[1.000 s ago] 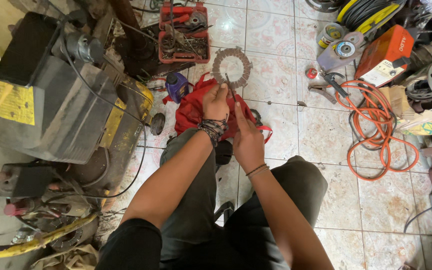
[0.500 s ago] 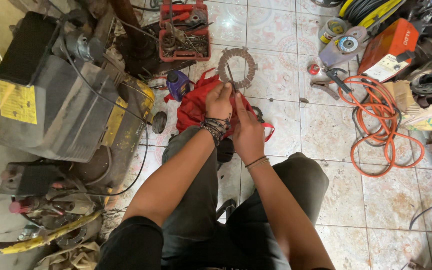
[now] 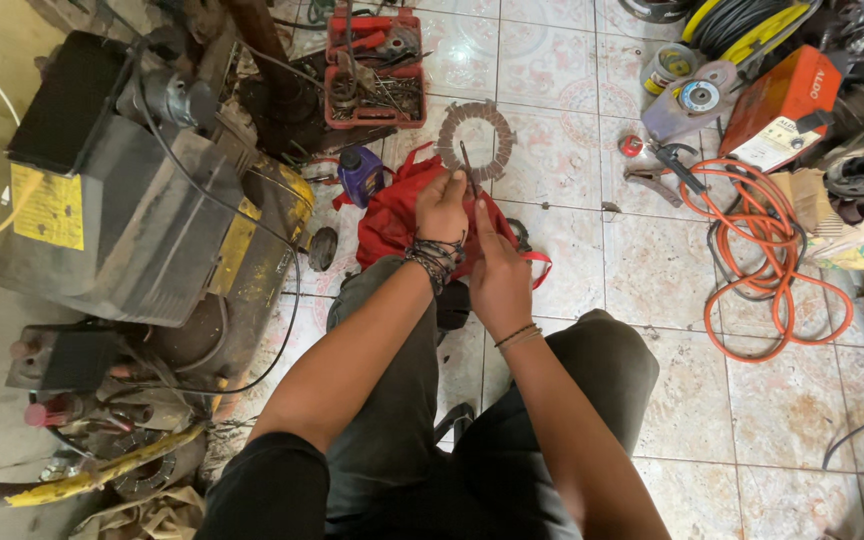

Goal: The person holds a circular metal component with segmented teeth and uses a metal rod to tap and adjust the segments. The person rotates the component and continues tapping different sections with the rod throughout the clip.

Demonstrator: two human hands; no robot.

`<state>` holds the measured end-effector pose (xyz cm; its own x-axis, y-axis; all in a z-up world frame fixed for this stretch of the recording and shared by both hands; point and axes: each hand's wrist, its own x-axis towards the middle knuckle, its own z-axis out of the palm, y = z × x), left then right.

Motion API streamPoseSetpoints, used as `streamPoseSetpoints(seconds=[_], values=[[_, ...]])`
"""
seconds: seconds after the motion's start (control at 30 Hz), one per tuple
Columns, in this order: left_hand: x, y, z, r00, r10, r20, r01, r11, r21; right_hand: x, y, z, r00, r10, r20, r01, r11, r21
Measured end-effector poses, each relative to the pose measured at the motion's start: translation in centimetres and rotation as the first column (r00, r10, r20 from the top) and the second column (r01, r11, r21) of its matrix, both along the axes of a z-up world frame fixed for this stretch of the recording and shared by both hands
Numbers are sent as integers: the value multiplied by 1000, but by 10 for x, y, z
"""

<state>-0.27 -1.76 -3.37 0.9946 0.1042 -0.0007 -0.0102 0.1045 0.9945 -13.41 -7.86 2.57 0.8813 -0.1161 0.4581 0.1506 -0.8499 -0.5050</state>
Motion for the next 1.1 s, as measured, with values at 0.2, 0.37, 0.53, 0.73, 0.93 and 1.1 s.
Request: streamPoseSetpoints(seconds=[0.2,0.37,0.53,0.73,0.93,1.1], values=[[6,-1,-4,1000,-22,16,22,1000,9,7,-2,-3,1000,-6,18,7,999,-31],[-1,-1,-2,999,-24,-23,23,999,-44,5,-3,-5,1000,8,-1,-8,1000,9],[2,1,4,1000,-12,-11,12,1000,-22,5,2,1,1000,-7,27,7,1000,-23],[0,3,5,999,-9,30,11,996,-93,9,-1,-4,1000,2,-10,-2,999,-44],[1,21,15,997,64,-43,-71,978,-199,6,12,3,998,46,-48,-49,997,-53],[8,38,11,990,142,-21,-142,989,-47,16,24,1,996,88,16,-87,995,-55]])
